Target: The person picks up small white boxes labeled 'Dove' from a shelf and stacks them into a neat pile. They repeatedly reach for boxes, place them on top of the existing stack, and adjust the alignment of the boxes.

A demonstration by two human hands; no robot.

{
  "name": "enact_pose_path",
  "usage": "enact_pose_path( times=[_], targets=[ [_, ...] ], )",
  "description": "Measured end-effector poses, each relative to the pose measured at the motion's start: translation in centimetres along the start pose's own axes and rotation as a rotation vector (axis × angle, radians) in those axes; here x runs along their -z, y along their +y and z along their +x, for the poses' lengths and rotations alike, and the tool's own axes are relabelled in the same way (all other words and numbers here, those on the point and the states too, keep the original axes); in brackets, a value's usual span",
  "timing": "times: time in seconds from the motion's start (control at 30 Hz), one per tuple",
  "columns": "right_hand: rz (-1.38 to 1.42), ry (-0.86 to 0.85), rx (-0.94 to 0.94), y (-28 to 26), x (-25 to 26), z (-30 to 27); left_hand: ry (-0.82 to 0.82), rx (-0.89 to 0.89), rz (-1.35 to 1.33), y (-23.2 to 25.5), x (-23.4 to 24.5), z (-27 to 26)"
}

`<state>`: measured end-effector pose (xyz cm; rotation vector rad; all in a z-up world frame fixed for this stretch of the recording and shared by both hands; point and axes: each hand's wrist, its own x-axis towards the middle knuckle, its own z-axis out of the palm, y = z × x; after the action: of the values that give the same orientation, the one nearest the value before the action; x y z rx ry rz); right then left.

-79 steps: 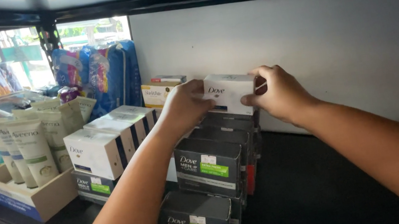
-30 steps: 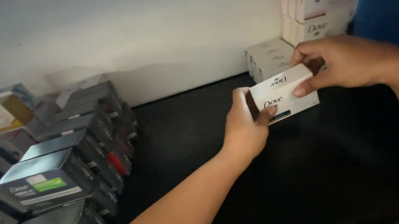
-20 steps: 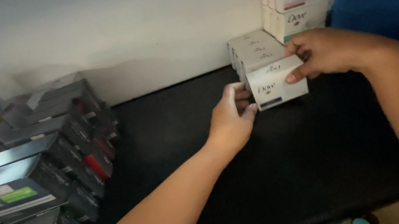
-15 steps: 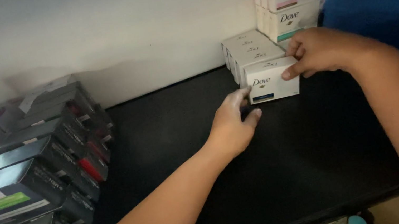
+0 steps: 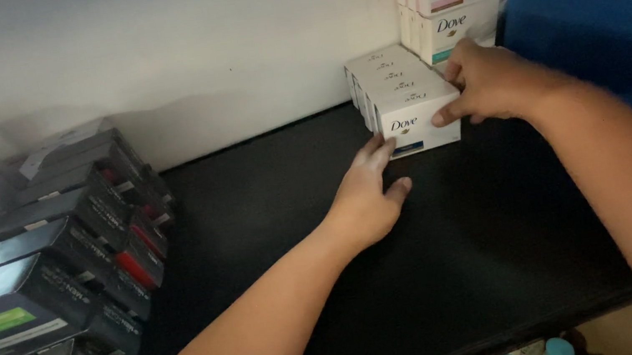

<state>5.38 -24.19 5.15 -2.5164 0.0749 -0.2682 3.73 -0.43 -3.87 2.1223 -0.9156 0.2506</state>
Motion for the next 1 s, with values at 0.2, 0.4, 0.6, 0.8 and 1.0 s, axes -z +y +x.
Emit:
enact_pose_path(
  times=[0.2,0.4,0.6,0.8,1.0],
  targets=[
    [-0.010,0.037,-0.004,-0.3,-0.1,-0.2,-0.024,0.025,0.068,0.2,0.1,0.2],
    [-0.060,0.025,0.017,0.0,-0.4,0.1,-0.013,0.027,0.047,0.4,0.1,0.0],
    [-0.117,0.132,0.203,0.6,-0.7,0.9,0.138,-0.010,0.032,0.6,0.5,-0.5],
    [-0.133,0.262,0.433,-2.0,0.1,-1.9,0.319,-0.065,0.002,2.4,1.8,-1.4],
    [-0.066,0.128,0.643,-4.2,0.2,-4.0,0.415,0.006,-0.095,5.2,2.8,-1.7]
  ],
)
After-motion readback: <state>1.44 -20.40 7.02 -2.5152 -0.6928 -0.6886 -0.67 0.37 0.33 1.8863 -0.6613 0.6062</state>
